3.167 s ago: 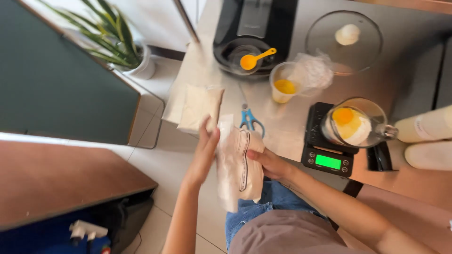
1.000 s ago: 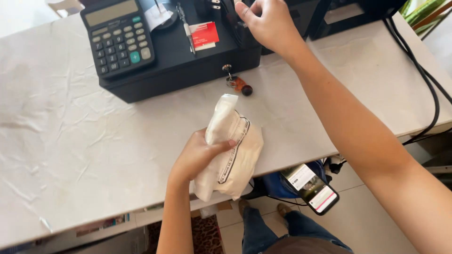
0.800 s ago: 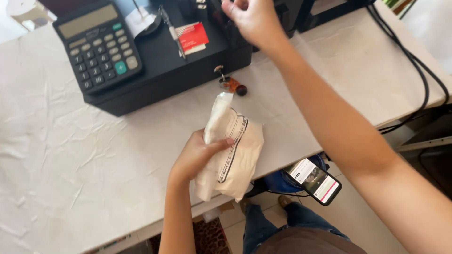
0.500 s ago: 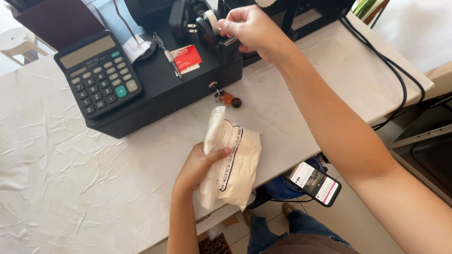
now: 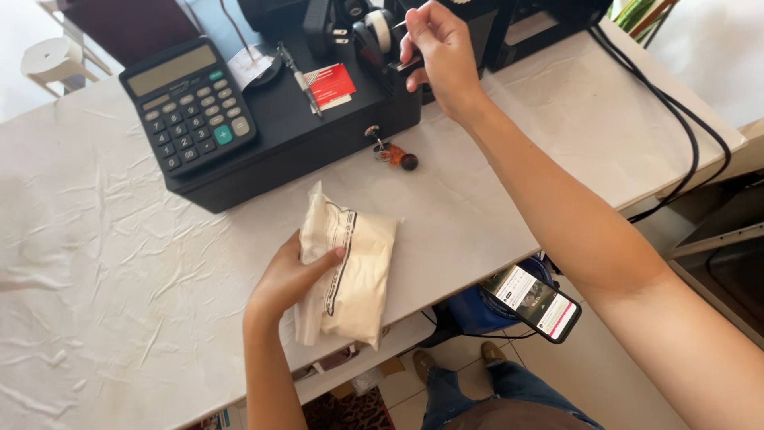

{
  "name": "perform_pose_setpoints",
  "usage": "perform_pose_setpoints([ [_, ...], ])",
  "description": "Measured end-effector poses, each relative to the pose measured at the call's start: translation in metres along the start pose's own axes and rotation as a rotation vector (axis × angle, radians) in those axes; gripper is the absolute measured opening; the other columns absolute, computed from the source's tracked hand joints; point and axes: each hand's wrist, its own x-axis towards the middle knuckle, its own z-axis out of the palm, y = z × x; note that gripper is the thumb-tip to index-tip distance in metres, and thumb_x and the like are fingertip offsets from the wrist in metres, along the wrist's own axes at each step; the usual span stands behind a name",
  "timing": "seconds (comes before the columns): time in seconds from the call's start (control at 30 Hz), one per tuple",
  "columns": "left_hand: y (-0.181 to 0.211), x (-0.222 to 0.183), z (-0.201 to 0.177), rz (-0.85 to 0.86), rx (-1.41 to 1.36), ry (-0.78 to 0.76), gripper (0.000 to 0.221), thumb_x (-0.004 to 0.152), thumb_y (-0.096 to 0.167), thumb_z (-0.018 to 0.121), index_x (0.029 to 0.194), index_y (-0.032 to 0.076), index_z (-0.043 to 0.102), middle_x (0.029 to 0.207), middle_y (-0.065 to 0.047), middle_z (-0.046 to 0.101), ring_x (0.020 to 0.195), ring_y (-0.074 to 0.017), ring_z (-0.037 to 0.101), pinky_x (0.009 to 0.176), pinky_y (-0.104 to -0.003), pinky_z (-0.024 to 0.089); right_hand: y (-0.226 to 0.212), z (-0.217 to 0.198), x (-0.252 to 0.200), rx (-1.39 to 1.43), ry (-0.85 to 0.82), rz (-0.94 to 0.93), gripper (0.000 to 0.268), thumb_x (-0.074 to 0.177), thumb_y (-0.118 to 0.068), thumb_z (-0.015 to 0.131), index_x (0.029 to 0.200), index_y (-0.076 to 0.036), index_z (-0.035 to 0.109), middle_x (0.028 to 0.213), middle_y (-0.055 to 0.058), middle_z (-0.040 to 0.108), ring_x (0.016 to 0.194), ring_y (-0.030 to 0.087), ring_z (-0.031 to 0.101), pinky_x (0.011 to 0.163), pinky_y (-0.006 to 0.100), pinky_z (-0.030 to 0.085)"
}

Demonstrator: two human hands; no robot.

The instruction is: Weighing powder ingredients on a digital scale and sealing them into small plastic bags with tape.

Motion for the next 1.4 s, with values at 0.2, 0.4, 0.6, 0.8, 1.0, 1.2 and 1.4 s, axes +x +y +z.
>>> perform_pose_setpoints([
  [0.2, 0.022, -0.015, -0.011, 0.266, 0.204, 0.410, 0.100, 0.082, 0.061, 0.070, 0.154, 0.003, 0.034, 0.147, -0.025, 0.044, 0.133, -0.0402, 0.049, 0.104, -0.053, 0.046, 0.001, -0.003, -0.001, -0.054, -0.042, 0.022, 0.032, 0.102, -0.038, 0.054, 0.105, -0.009, 0.069, 0.085, 0.007, 0.071, 0.067, 0.009, 0.063, 0.046, 0.018, 0.053],
  [0.4, 0.127, 0.037, 0.009, 0.986, 0.277, 0.454, 0.082, 0.072, -0.008, 0.075, 0.146, 0.013, 0.047, 0.145, -0.019, 0.049, 0.130, -0.0394, 0.057, 0.111, -0.049, 0.047, 0.014, -0.014, -0.002, 0.255, -0.089, 0.014, 0.018, 0.102, -0.029, 0.060, 0.098, -0.012, 0.060, 0.086, 0.007, 0.067, 0.068, 0.008, 0.058, 0.037, 0.016, 0.034],
  [0.6, 0.192, 0.134, 0.029, 1.292, 0.892, 0.806, 0.101, 0.044, 0.005, 0.089, 0.135, 0.028, 0.051, 0.134, 0.007, 0.055, 0.115, -0.0254, 0.049, 0.090, -0.039, 0.044, 0.002, -0.021, -0.005, 0.407, -0.190, 0.048, 0.022, 0.105, -0.032, 0.053, 0.089, -0.017, 0.051, 0.078, 0.002, 0.057, 0.073, 0.007, 0.054, 0.035, 0.017, 0.027],
  [0.8, 0.201, 0.150, 0.003, 1.308, 0.907, 0.684, 0.085, 0.029, 0.032, 0.096, 0.109, 0.024, 0.068, 0.106, 0.002, 0.068, 0.100, -0.0252, 0.064, 0.083, -0.048, 0.044, 0.007, -0.027, -0.004, 0.452, -0.334, 0.110, 0.021, 0.105, -0.028, 0.058, 0.090, -0.014, 0.052, 0.073, 0.003, 0.057, 0.071, 0.008, 0.054, 0.038, 0.016, 0.033],
  [1.0, 0.192, 0.120, 0.019, 1.373, 1.366, 0.852, 0.081, 0.044, 0.068, 0.085, 0.107, 0.022, 0.063, 0.101, 0.006, 0.066, 0.089, -0.0152, 0.065, 0.075, -0.032, 0.055, -0.009, -0.046, -0.041, 0.375, -0.450, 0.089, 0.023, 0.105, -0.028, 0.059, 0.088, -0.015, 0.050, 0.067, 0.001, 0.051, 0.061, 0.009, 0.047, 0.051, 0.019, 0.041],
  [1.2, 0.128, -0.017, 0.099, 1.152, 0.709, 0.676, 0.082, 0.053, 0.060, 0.096, 0.111, 0.016, 0.060, 0.109, -0.003, 0.063, 0.090, -0.0205, 0.060, 0.063, -0.032, 0.053, -0.039, -0.120, -0.123, 0.319, -0.669, 0.039, 0.012, 0.102, -0.019, 0.063, 0.091, -0.014, 0.063, 0.070, 0.004, 0.068, 0.095, 0.024, 0.074, 0.087, 0.032, 0.058],
  [1.4, 0.070, -0.030, 0.151, 0.881, 0.535, 0.601, 0.064, 0.060, 0.048, 0.094, 0.100, 0.010, 0.062, 0.097, -0.003, 0.062, 0.086, -0.0227, 0.059, 0.066, -0.034, 0.051, -0.020, -0.194, -0.168, 0.029, -0.536, 0.337, 0.020, 0.099, -0.020, 0.063, 0.085, -0.008, 0.068, 0.066, 0.004, 0.069, 0.082, 0.022, 0.073, 0.086, 0.038, 0.059],
])
